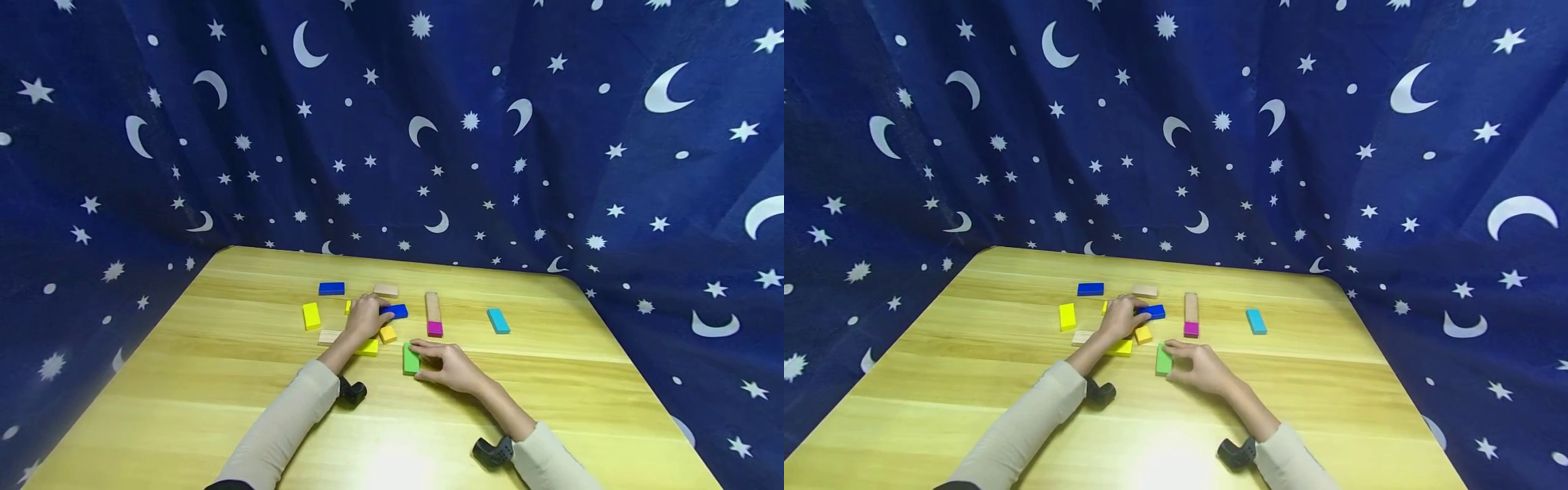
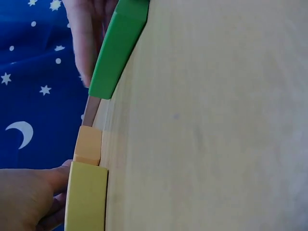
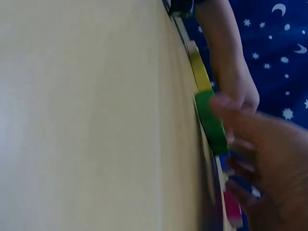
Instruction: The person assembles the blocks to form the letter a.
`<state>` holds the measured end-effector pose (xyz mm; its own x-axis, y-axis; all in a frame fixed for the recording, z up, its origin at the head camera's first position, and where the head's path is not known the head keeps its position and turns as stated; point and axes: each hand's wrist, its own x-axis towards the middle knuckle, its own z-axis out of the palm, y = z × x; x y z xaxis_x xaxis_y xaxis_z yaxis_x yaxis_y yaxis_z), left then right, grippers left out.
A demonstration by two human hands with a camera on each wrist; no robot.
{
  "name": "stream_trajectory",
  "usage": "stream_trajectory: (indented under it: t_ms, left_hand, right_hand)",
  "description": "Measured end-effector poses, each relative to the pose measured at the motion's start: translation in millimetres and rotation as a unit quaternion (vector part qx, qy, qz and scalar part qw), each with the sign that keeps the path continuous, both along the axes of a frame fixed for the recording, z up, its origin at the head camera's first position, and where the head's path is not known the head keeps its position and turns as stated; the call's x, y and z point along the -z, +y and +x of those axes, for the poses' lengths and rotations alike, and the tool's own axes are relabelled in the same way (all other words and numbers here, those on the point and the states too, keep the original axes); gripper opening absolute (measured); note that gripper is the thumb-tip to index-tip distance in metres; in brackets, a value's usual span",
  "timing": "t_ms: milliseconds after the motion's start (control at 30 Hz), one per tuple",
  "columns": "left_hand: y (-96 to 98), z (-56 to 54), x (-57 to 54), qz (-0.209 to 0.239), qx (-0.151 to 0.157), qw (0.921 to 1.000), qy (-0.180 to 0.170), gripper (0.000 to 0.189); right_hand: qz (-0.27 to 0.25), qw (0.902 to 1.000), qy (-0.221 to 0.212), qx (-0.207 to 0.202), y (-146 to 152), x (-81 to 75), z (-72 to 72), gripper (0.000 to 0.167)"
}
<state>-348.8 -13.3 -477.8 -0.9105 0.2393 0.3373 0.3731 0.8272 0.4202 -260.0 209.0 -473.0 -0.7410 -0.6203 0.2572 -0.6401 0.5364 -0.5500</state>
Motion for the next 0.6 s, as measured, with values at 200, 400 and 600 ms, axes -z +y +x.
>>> stream_trajectory:
  t_ms: [200,400,600]
  left_hand:
    - [4.0,8.9,-1.4,0.056,0.012,0.9980,0.027,0.037]
    - [6.5,33.0,-4.5,0.075,0.144,0.9858,0.042,0.046]
    - [2.2,55.8,4.0,-0.031,0.212,0.9764,0.023,0.067]
  right_hand:
    - [-0.063,0.9958,0.045,0.050,10,-6.4,-17.6,0.047]
    - [-0.098,0.9899,-0.033,0.097,26,-4.3,-63.1,0.046]
    - [-0.090,0.9847,-0.127,0.079,39,1.6,-88.5,0.052]
